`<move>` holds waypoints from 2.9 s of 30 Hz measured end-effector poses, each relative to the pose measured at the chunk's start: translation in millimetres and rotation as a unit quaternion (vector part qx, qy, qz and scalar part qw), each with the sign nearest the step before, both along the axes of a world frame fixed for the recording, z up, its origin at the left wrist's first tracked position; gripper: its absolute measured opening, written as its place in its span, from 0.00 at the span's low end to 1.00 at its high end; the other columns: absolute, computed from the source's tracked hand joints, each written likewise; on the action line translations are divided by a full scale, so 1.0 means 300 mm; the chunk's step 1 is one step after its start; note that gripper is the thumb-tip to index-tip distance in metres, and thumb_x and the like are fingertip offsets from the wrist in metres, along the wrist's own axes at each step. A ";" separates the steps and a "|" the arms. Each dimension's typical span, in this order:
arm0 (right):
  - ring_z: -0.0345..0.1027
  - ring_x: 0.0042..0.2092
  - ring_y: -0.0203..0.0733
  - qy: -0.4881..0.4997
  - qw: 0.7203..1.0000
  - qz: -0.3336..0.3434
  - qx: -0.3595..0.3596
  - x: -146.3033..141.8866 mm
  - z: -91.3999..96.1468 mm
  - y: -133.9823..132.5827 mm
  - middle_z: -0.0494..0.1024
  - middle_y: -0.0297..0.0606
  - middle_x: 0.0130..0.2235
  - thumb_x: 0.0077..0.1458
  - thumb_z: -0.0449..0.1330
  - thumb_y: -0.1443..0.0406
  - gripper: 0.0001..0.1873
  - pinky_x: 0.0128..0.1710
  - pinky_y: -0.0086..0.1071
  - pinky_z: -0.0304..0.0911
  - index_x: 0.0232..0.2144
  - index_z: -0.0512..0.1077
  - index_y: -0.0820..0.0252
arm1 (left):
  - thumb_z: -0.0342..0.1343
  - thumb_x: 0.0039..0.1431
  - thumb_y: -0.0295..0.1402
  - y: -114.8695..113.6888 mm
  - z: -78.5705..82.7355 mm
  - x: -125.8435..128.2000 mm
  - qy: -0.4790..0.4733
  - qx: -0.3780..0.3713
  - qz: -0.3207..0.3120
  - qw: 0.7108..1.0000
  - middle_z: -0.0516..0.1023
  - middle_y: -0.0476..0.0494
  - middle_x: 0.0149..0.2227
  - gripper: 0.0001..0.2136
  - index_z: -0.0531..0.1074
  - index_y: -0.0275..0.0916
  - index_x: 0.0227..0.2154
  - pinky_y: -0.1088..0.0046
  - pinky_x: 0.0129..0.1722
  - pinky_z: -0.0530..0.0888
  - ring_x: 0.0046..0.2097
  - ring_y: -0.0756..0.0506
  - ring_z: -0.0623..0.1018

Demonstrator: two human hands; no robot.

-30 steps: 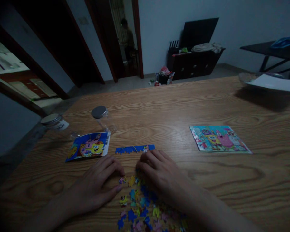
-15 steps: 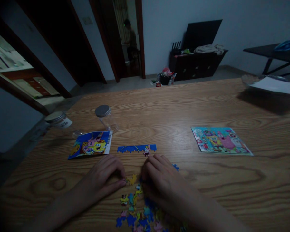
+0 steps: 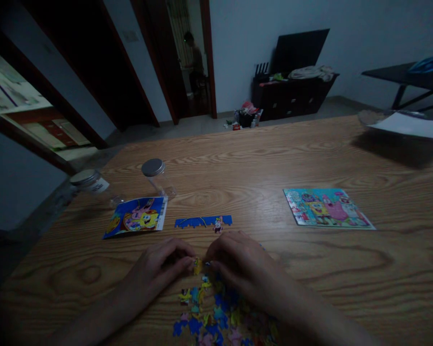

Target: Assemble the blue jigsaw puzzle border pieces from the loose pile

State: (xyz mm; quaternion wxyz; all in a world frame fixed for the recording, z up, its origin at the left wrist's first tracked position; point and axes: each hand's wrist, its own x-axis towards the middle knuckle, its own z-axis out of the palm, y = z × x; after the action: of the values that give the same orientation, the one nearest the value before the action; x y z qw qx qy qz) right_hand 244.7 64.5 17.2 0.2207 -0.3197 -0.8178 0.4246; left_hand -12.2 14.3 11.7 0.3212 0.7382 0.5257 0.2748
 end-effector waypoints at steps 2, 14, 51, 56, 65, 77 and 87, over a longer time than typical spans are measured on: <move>0.74 0.42 0.40 0.028 0.999 0.000 -0.028 0.004 0.011 0.009 0.80 0.37 0.41 0.68 0.58 0.70 0.06 0.41 0.33 0.71 0.43 0.74 0.55 | 0.57 0.72 0.36 0.002 0.003 0.026 -0.024 -0.013 0.013 1.000 0.83 0.48 0.36 0.06 0.78 0.44 0.42 0.69 0.38 0.78 0.37 0.45 0.81; 0.74 0.43 0.42 0.149 0.983 -0.048 -0.092 0.016 -0.001 0.040 0.77 0.39 0.41 0.66 0.58 0.64 0.07 0.42 0.36 0.73 0.42 0.76 0.55 | 0.61 0.69 0.34 0.042 -0.015 0.105 -0.087 0.023 -0.002 0.996 0.82 0.49 0.38 0.06 0.79 0.46 0.46 0.69 0.38 0.78 0.37 0.46 0.81; 0.74 0.55 0.43 0.187 0.953 0.049 -0.232 0.005 -0.015 -0.010 0.72 0.40 0.55 0.66 0.57 0.74 0.29 0.54 0.41 0.71 0.64 0.58 0.49 | 0.63 0.67 0.32 0.033 -0.012 0.090 -0.093 0.027 -0.073 0.993 0.84 0.48 0.40 0.08 0.80 0.47 0.47 0.67 0.46 0.75 0.44 0.44 0.82; 0.75 0.50 0.40 0.183 0.959 0.006 -0.216 -0.001 -0.017 -0.022 0.73 0.38 0.53 0.67 0.59 0.70 0.28 0.49 0.37 0.72 0.64 0.59 0.47 | 0.65 0.64 0.29 0.033 -0.017 0.090 -0.101 0.011 -0.041 0.994 0.83 0.49 0.38 0.06 0.81 0.46 0.42 0.71 0.40 0.74 0.40 0.46 0.81; 0.71 0.38 0.40 0.077 0.984 -0.052 -0.149 -0.016 -0.010 -0.012 0.78 0.37 0.36 0.67 0.59 0.62 0.06 0.37 0.34 0.66 0.37 0.74 0.57 | 0.67 0.63 0.38 0.035 -0.052 0.079 -0.181 -0.049 0.069 0.980 0.78 0.49 0.29 0.06 0.82 0.43 0.37 0.76 0.28 0.69 0.28 0.49 0.73; 0.66 0.35 0.39 0.025 0.986 -0.021 -0.161 0.009 0.040 0.006 0.73 0.34 0.32 0.67 0.55 0.63 0.08 0.34 0.32 0.60 0.33 0.68 0.56 | 0.68 0.62 0.47 0.030 -0.055 0.066 -0.141 -0.010 0.024 0.990 0.83 0.47 0.31 0.12 0.85 0.46 0.41 0.76 0.29 0.71 0.29 0.48 0.77; 0.66 0.31 0.36 0.014 0.990 -0.038 -0.133 0.011 -0.005 0.007 0.75 0.31 0.31 0.61 0.59 0.69 0.03 0.28 0.29 0.58 0.35 0.70 0.56 | 0.67 0.65 0.40 0.031 -0.022 0.078 -0.126 -0.003 -0.003 0.992 0.86 0.48 0.33 0.07 0.85 0.48 0.42 0.74 0.32 0.73 0.32 0.47 0.81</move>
State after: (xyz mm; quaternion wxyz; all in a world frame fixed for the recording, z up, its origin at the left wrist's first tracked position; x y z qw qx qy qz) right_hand 248.1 66.7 15.5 0.2036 -0.3706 -0.7381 0.5258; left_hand 11.2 23.7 5.0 0.3880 0.6981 0.4800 0.3630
